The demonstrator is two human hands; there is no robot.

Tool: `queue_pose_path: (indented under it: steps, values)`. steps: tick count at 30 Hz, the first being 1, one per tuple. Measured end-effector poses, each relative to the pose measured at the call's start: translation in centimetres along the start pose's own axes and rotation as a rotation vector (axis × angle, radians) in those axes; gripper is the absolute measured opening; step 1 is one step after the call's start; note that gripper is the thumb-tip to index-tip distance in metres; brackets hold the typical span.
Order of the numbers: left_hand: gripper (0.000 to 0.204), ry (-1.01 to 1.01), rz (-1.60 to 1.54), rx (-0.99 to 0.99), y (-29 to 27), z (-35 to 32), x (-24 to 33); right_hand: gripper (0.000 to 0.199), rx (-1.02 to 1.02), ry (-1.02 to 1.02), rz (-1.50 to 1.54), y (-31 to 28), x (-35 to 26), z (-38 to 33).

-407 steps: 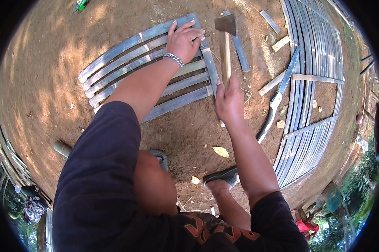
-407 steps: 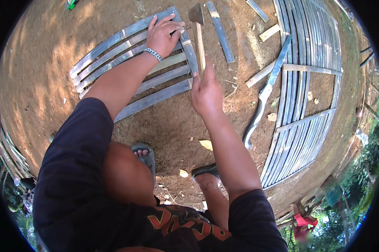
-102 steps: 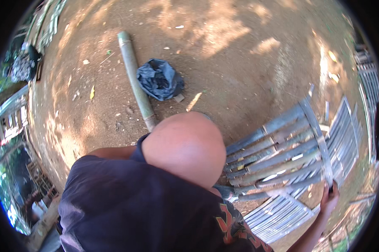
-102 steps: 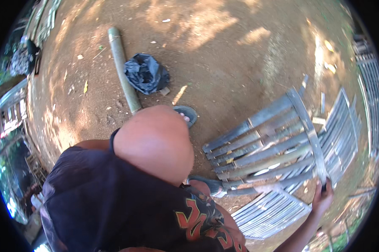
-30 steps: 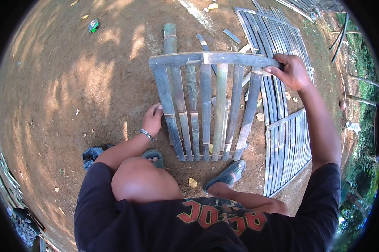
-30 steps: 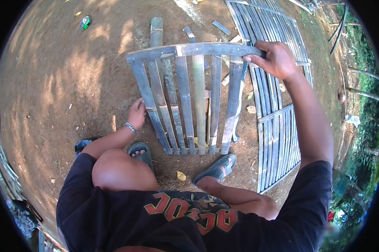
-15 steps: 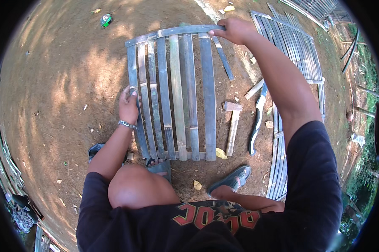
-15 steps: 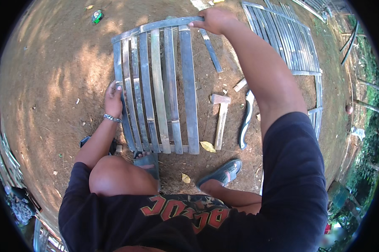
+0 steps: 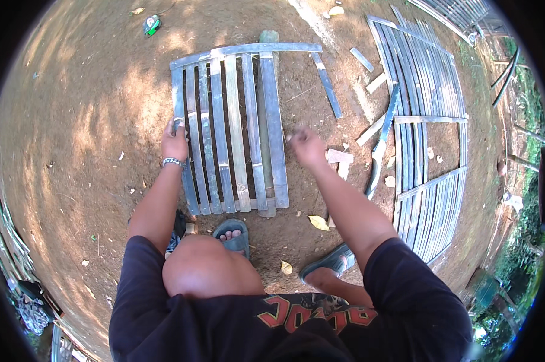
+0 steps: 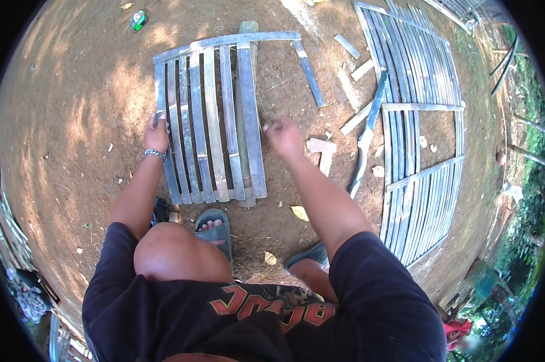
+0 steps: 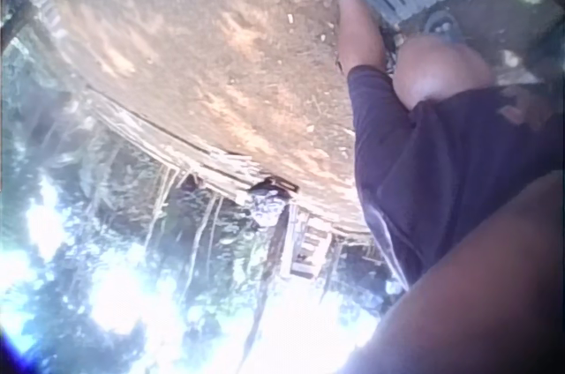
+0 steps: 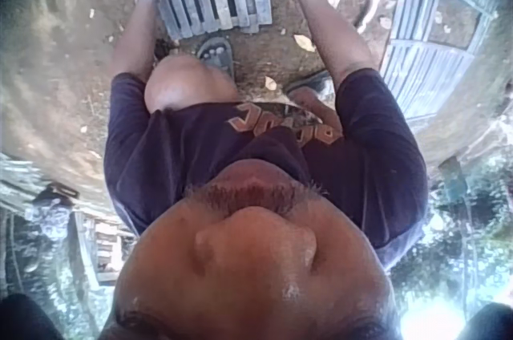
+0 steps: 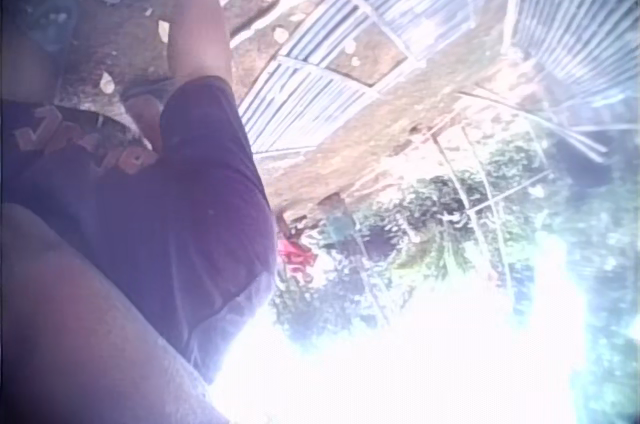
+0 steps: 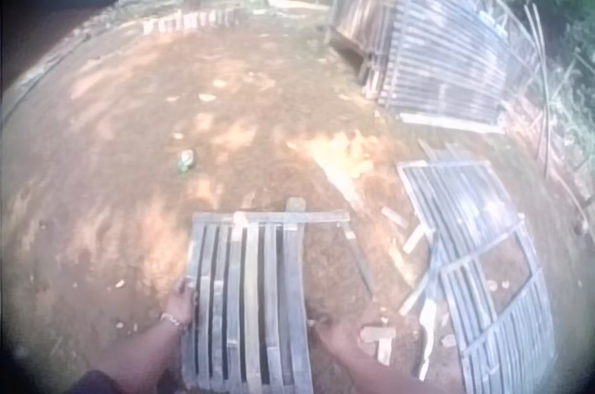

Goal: The person assembles a rectangular bamboo panel by hand, using a wooden mallet to secure slats into a frame. They then use a knife to trim excess material from the slats and inspect the finished panel before placing it on a larger structure.

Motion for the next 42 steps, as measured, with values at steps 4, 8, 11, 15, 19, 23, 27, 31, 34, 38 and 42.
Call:
queue_pose_path:
  steps: [4,8,11,15,19,23,27,31,34,38,42]
  values:
    - [0.041,0.025,-0.062,0.019,-0.2,0.9,0.1,0.055,-0.098,0.085,0.283,2.9,2.9,-2.9]
    - [0.044,-0.098,-0.037,0.0,-3.3,1.9,-0.5,0.07,-0.117,0.134,0.158,4.1,0.7,-4.0]
    - [0.044,-0.036,-0.064,0.05,-4.9,2.4,-0.2,0.08,-0.134,0.118,0.058,5.0,-0.7,-3.8]
    - [0.042,-0.001,-0.099,0.021,-5.9,2.7,0.3,0.085,-0.211,0.073,0.166,6.5,-0.5,-3.1]
    - [0.042,-0.004,-0.129,0.011,-5.7,3.2,-0.8,0.081,-0.291,0.071,0.28,7.8,0.3,-1.8]
    - [0.039,0.027,-0.203,-0.06,-5.0,3.1,-1.3,0.074,-0.374,0.044,0.335,5.8,0.5,-1.4]
    - [0.039,-0.085,-0.241,-0.081,0.8,0.3,2.9,0.07,-0.317,0.029,0.401,0.8,4.5,0.0]
    - [0.038,-0.074,-0.264,-0.083,4.2,-1.6,4.0,0.056,-0.341,0.122,0.688,-2.1,2.9,-0.7]
    - [0.041,-0.095,-0.211,-0.08,5.9,-2.3,3.7,0.05,-0.266,0.19,0.794,-3.1,3.6,-1.1]
    - [0.041,-0.065,-0.066,-0.049,7.6,-4.8,4.1,0.046,-0.065,0.205,0.587,-4.6,6.6,-1.6]
    - [0.047,0.014,0.119,-0.021,7.0,-4.7,1.1,0.044,0.053,-0.028,0.238,-3.7,4.3,-2.9]
Point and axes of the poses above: each hand's wrist, its own z-axis towards the middle knuckle, its own y-axis out of the palm, x = y × z, the point moved 3 cm from there along z, towards the middle knuckle, and after that the axes turned 11 degrees about z, right-handed, at the moved point
